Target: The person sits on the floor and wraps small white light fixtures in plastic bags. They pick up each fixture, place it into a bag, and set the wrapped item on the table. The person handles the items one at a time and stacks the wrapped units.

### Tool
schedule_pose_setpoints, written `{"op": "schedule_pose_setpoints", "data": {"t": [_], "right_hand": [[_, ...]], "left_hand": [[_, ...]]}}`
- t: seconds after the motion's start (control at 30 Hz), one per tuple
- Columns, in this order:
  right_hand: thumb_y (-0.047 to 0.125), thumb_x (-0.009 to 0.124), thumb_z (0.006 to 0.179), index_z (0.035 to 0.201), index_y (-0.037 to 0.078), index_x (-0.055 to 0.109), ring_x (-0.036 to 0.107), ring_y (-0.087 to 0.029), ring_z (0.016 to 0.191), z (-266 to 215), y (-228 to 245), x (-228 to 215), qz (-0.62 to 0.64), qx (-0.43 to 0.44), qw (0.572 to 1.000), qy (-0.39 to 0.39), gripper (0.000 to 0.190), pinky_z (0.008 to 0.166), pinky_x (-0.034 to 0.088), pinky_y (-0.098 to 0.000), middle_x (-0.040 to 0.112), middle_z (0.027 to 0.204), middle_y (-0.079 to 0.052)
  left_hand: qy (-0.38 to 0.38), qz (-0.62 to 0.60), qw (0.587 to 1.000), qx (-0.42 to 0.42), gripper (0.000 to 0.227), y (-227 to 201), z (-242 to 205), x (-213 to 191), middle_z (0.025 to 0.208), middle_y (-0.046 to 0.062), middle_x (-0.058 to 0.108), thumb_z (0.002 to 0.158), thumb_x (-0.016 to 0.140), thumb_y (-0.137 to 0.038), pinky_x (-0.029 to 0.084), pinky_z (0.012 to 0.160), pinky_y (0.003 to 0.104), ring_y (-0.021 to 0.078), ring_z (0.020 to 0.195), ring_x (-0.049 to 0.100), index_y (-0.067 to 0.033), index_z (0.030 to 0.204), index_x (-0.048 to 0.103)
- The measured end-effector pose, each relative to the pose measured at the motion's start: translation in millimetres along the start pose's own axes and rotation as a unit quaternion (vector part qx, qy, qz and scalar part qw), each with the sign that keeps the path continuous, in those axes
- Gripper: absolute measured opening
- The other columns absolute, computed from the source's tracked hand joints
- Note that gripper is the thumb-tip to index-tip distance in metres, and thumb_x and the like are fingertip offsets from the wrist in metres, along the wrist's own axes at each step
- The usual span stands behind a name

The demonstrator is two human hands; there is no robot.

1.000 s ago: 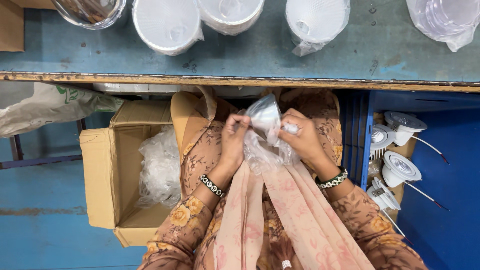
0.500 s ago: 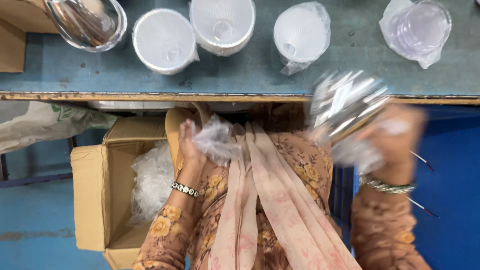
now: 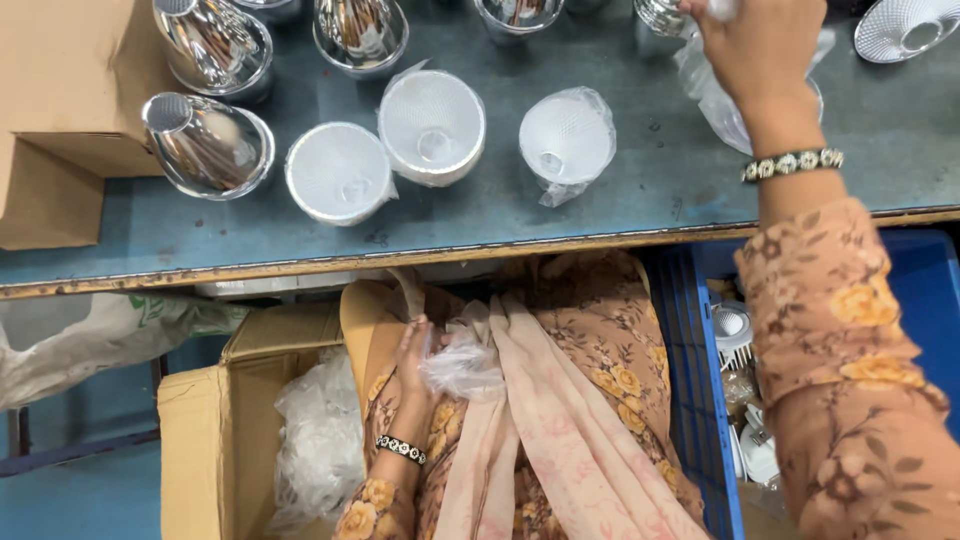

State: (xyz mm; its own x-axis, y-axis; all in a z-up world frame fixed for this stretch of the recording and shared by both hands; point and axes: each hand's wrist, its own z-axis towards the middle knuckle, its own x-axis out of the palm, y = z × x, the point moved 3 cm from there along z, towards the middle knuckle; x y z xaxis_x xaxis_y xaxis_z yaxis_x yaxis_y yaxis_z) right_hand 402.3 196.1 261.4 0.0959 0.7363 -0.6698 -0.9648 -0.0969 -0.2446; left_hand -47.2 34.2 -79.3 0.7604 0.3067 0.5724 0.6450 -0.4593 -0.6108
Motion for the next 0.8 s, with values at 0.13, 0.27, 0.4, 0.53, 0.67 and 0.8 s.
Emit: {"op": "schedule_pose_setpoints", "data": {"t": [0.13, 0.27, 0.4, 0.53, 0.67, 0.8], "right_hand": [[0.019, 0.08, 0.097, 0.103, 0.005, 0.074, 0.066, -0.033, 0.096, 2.2, 45.4, -42.3, 0.145, -0.009, 0.989, -0.001, 0.016, 0.081, 0.049, -0.0421, 0.071, 0.098, -0.011], [0.026, 0.078, 0.099, 0.113, 0.013, 0.074, 0.07, -0.028, 0.107, 8.8, 81.8, -76.5, 0.398, -0.001, 0.902, 0.167, 0.02, 0.097, 0.055, -0.0386, 0.072, 0.113, -0.007], [0.027, 0.081, 0.078, 0.115, 0.008, 0.073, 0.068, -0.034, 0.097, 3.6, 120.2, -79.8, 0.349, -0.101, 0.897, 0.252, 0.042, 0.077, 0.053, -0.0407, 0.071, 0.112, -0.013], [0.018, 0.079, 0.089, 0.113, 0.012, 0.076, 0.071, -0.03, 0.092, -23.8, 142.0, -62.9, 0.258, -0.063, 0.936, 0.232, 0.026, 0.075, 0.055, -0.0383, 0.075, 0.11, -0.007], [0.013, 0.081, 0.099, 0.114, 0.007, 0.075, 0.071, -0.024, 0.086, -63.2, 127.3, -58.9, 0.403, 0.078, 0.897, 0.163, 0.016, 0.073, 0.053, -0.0319, 0.071, 0.1, -0.01], [0.008, 0.075, 0.09, 0.097, 0.003, 0.077, 0.075, -0.019, 0.079, -137.3, 152.4, -51.4, 0.658, 0.326, 0.635, 0.24, 0.009, 0.069, 0.06, -0.0319, 0.078, 0.091, -0.007]], "left_hand": [[-0.013, -0.012, 0.999, 0.038, 0.023, -2.6, -0.6, 10.0, 0.071, -0.003, 0.049, 0.098, 0.073, -0.024, 0.044, 0.051, 0.027, 0.0101, 0.059, 0.048, -0.0141, 0.09, 0.054], [0.059, 0.069, 0.988, 0.127, 0.019, -2.9, -0.4, 24.4, 0.098, -0.002, 0.056, 0.1, 0.073, -0.01, 0.05, 0.081, 0.023, 0.0074, 0.089, 0.056, -0.0121, 0.106, 0.056], [0.076, 0.161, 0.984, 0.006, 0.033, 10.0, 5.0, 25.5, 0.102, 0.002, 0.058, 0.083, 0.07, 0.001, 0.052, 0.066, 0.029, 0.0112, 0.079, 0.06, -0.0139, 0.108, 0.054], [0.172, 0.237, 0.956, 0.018, 0.018, 20.0, -1.4, 25.9, 0.104, 0.006, 0.064, 0.095, 0.056, -0.002, 0.055, 0.069, 0.027, 0.0143, 0.082, 0.068, -0.0076, 0.112, 0.057], [0.24, 0.316, 0.914, 0.083, 0.022, 12.1, -25.8, 43.7, 0.116, 0.006, 0.075, 0.102, 0.047, -0.007, 0.052, 0.072, 0.022, 0.0075, 0.081, 0.061, -0.0076, 0.121, 0.058], [0.235, 0.249, 0.939, -0.02, 0.036, -9.2, -53.8, 74.2, 0.113, 0.008, 0.074, 0.105, 0.054, -0.03, 0.047, 0.063, 0.02, 0.006, 0.07, 0.055, -0.0087, 0.134, 0.057]]}}
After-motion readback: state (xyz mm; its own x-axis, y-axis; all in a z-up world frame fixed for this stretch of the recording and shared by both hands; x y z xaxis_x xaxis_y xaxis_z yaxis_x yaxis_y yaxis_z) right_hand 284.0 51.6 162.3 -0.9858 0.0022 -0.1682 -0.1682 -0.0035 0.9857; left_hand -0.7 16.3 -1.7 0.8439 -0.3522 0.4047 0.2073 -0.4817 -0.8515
